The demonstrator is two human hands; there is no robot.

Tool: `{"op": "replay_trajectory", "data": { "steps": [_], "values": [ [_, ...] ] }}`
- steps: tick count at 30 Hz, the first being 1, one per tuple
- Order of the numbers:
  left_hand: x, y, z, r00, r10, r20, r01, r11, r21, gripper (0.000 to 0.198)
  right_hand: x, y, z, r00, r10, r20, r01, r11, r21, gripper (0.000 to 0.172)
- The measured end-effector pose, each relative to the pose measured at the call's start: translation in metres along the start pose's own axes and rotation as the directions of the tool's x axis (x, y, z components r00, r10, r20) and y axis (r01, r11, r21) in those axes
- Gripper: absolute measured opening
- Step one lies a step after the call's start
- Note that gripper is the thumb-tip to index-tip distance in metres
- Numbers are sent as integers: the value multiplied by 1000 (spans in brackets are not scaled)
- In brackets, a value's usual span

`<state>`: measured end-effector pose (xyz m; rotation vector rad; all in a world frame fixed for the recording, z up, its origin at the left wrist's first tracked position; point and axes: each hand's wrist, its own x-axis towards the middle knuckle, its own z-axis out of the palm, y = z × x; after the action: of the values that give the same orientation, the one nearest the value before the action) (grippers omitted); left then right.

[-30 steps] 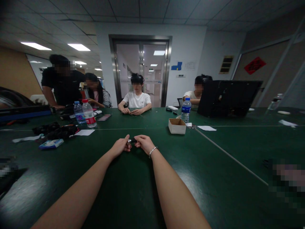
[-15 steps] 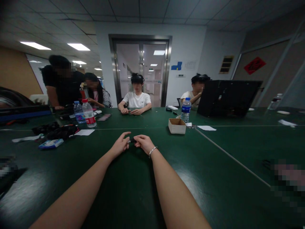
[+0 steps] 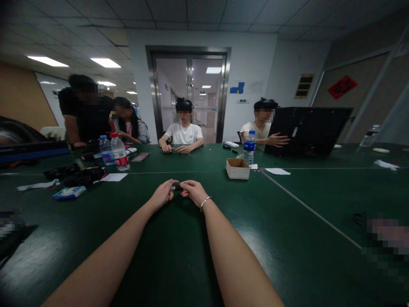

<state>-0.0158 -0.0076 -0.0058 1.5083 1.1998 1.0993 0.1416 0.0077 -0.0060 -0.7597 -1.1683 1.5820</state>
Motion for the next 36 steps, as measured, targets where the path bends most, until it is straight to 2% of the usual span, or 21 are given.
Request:
{"op": "replay_trajectory", "data": {
  "steps": [4,8,10,14,18,21,25,27,30,36],
  "values": [
    [-2,1,1,996,49,-73,-47,999,24,45,2,1,0,999,10,-31,-9,999,31,15],
    [-4,2,0,995,94,-45,-92,994,53,39,2,2,0,1000,-2,-3,2,1000,-9,16],
    [-4,1,0,996,88,-25,-86,993,76,38,2,2,0,1000,-7,21,8,1000,-27,16],
    [-2,0,2,998,21,-61,-18,999,47,44,1,2,-1,1000,-4,4,4,1000,-1,15],
    [-1,-1,1,998,56,-29,-57,998,-10,43,1,1,0,1000,-3,-22,4,1000,17,15],
    [-1,-1,0,999,45,-6,-45,998,31,36,0,0,1,1000,-6,5,6,1000,-12,15],
    [-4,2,1,999,16,-29,-14,996,83,43,-1,0,1,1000,-4,6,4,1000,-12,16],
    [-5,3,2,998,31,-51,-27,996,80,41,0,0,0,1000,-1,-15,1,1000,-2,16],
    [-6,3,1,995,71,-67,-68,996,51,53,0,0,0,1000,3,-31,-3,1000,3,16],
    [0,-6,-1,998,54,-21,-53,996,66,38,0,1,1,1000,-13,17,14,1000,-22,18]
  ]
}}
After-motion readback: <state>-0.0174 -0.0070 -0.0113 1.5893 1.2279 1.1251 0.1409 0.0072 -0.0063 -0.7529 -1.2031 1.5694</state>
